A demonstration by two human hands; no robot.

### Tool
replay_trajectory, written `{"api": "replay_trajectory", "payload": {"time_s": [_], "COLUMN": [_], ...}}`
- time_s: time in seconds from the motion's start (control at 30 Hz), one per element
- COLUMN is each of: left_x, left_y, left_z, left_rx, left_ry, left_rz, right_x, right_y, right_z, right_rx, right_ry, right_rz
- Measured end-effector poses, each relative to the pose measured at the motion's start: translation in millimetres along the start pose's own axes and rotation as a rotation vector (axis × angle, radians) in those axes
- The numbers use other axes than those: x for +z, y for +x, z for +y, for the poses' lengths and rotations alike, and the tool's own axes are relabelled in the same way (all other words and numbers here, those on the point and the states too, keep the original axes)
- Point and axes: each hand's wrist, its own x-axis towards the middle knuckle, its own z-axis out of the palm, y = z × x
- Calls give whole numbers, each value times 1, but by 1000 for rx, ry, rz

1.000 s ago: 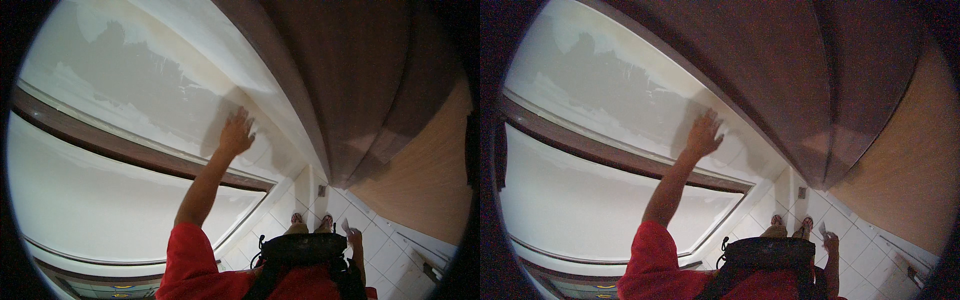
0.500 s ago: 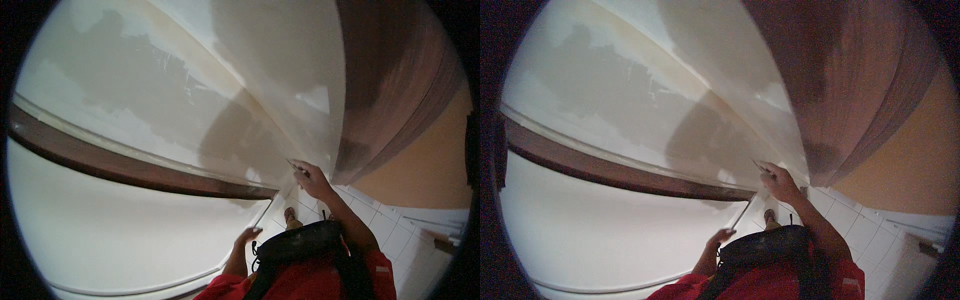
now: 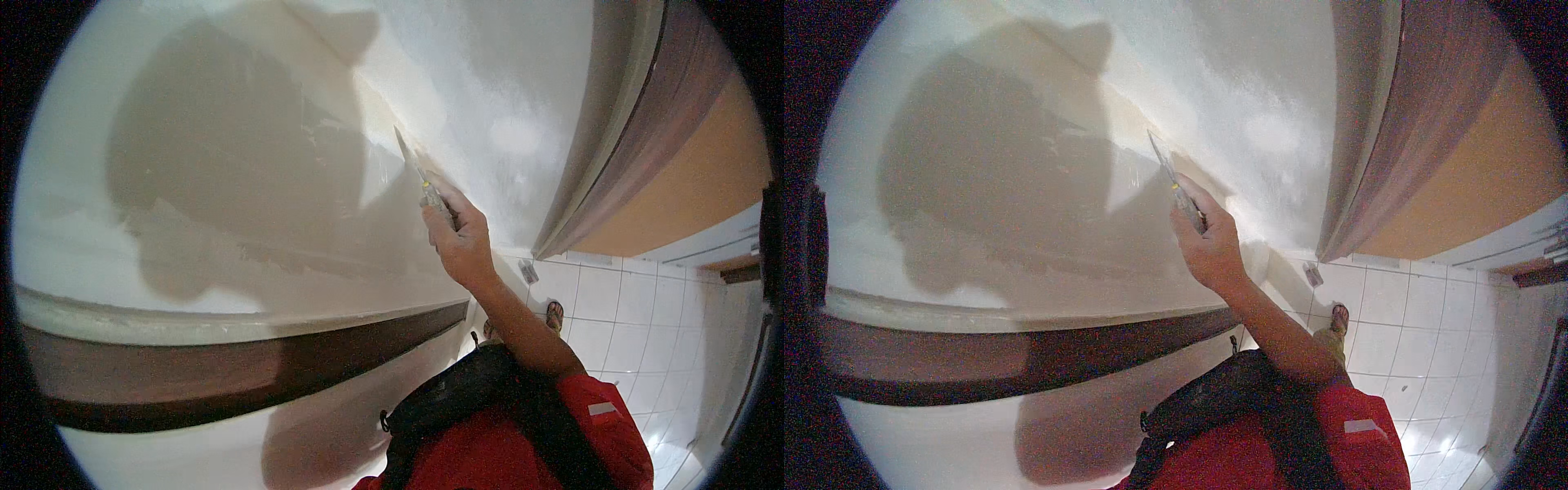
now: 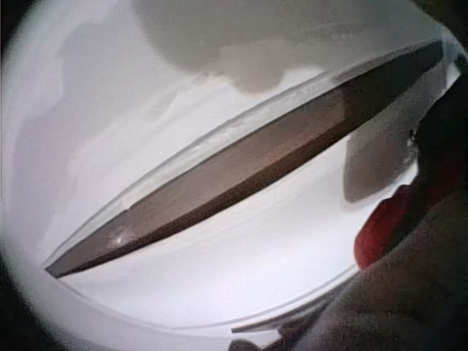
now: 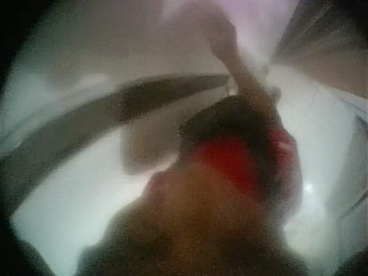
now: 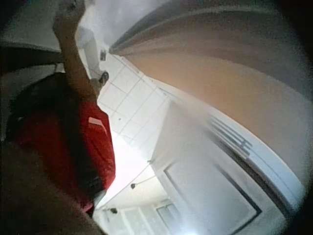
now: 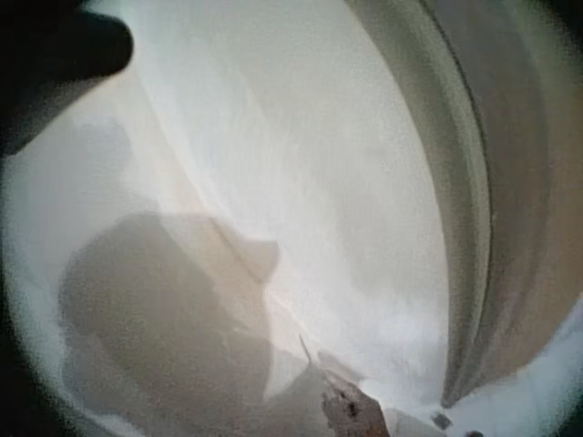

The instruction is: The person applies a white substance to a wall corner using a putty knife and then smooths it by hand.

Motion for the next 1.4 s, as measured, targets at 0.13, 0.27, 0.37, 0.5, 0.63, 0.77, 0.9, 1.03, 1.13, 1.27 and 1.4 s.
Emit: {"api": "replay_trajectory", "payload": {"time_s": [0.13,0.27,0.37,0.5,0.63,0.77,0.9,1.03,1.13,1.27,1.4], "left_x": [-17,-22,-22,-20,-20,-19,-14,-7,-11,-10,-11], "left_y": [7,12,15,19,21,20,17,15,17,21,27], "left_z": [8,13,18,22,24,28,25,24,22,18,17], "left_rx": [18,23,29,25,17,26,24,24,25,27,33], "left_ry": [16,27,29,26,30,31,20,13,17,17,18], "left_rz": [-23,-42,-48,-52,-50,-44,-35,-36,-35,-38,-43], "right_x": [12,11,15,10,9,12,13,16,21,30,39], "right_y": [2,10,11,16,12,8,-3,-10,-5,-10,-11], "right_z": [-3,2,-2,-2,-1,-6,-18,-20,-13,-12,-10], "right_rx": [-62,-48,-207,-70,-182,-110,-67,-56,-94,-112,-147], "right_ry": [-151,-177,-191,-186,-209,-179,-135,-106,-116,-115,-131], "right_rz": [29,-9,55,-4,11,-10,-45,-34,-29,-30,-38]}}
